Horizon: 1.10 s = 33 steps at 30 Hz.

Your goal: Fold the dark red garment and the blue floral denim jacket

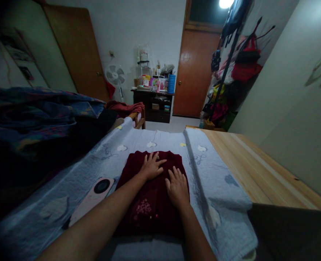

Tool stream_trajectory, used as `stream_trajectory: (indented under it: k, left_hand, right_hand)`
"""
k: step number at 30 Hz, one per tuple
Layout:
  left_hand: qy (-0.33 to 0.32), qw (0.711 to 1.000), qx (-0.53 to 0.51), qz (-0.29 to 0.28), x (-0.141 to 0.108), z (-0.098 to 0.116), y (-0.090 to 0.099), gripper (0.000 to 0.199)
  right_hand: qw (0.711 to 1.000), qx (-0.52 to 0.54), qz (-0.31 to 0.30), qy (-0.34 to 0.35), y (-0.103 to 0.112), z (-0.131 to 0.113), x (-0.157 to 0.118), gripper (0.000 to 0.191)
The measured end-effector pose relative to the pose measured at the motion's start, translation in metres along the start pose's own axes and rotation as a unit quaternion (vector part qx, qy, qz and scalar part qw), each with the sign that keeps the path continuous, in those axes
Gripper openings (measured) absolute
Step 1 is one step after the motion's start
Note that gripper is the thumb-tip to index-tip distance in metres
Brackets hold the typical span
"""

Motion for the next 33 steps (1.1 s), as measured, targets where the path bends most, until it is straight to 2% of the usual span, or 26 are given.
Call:
stream_trajectory:
  k: [12, 18, 22, 25, 27, 29, 33]
  left_hand:
    - [-0.007, 1.0, 0.004, 0.01, 0.0, 0.001, 0.0, 0.054]
    - [-0.01, 1.0, 0.005, 0.013, -0.001, 0.002, 0.002, 0.053]
    - [-0.011, 1.0, 0.003, 0.012, -0.001, 0.002, 0.002, 0.054]
    - [-0.012, 1.0, 0.003, 0.014, -0.001, 0.001, 0.003, 0.053]
    - [-0.014, 1.0, 0.002, 0.017, -0.001, 0.001, 0.003, 0.052]
    - [-0.017, 1.0, 0.002, 0.02, -0.002, 0.001, 0.003, 0.051]
    - [-0.021, 0.999, 0.005, 0.026, -0.002, 0.001, 0.003, 0.052]
  right_hand:
    - [1.0, -0.007, 0.005, -0.004, 0.0, 0.002, -0.02, 0.048]
    - [1.0, -0.011, -0.011, 0.0, 0.01, 0.0, -0.015, 0.046]
    - [0.996, -0.032, -0.082, -0.01, 0.023, 0.003, 0.008, 0.035]
    - [0.991, -0.033, -0.129, -0.003, 0.03, -0.001, 0.037, 0.03]
    - [0.992, 0.001, -0.123, 0.001, 0.035, -0.009, 0.062, 0.03]
    - [0.995, 0.022, -0.098, -0.022, 0.039, -0.012, 0.087, 0.028]
    - [0.995, 0.026, -0.063, -0.072, 0.029, -0.013, 0.114, 0.035]
Point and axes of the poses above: each hand's wrist, its own x-axis towards the middle knuckle, its own y-axis out of the back of the hand, z = x × y, the point moved 10 cm from there along x, towards the middle knuckle, and after that the axes turned 10 degrees about -x, right-handed, at the moved point
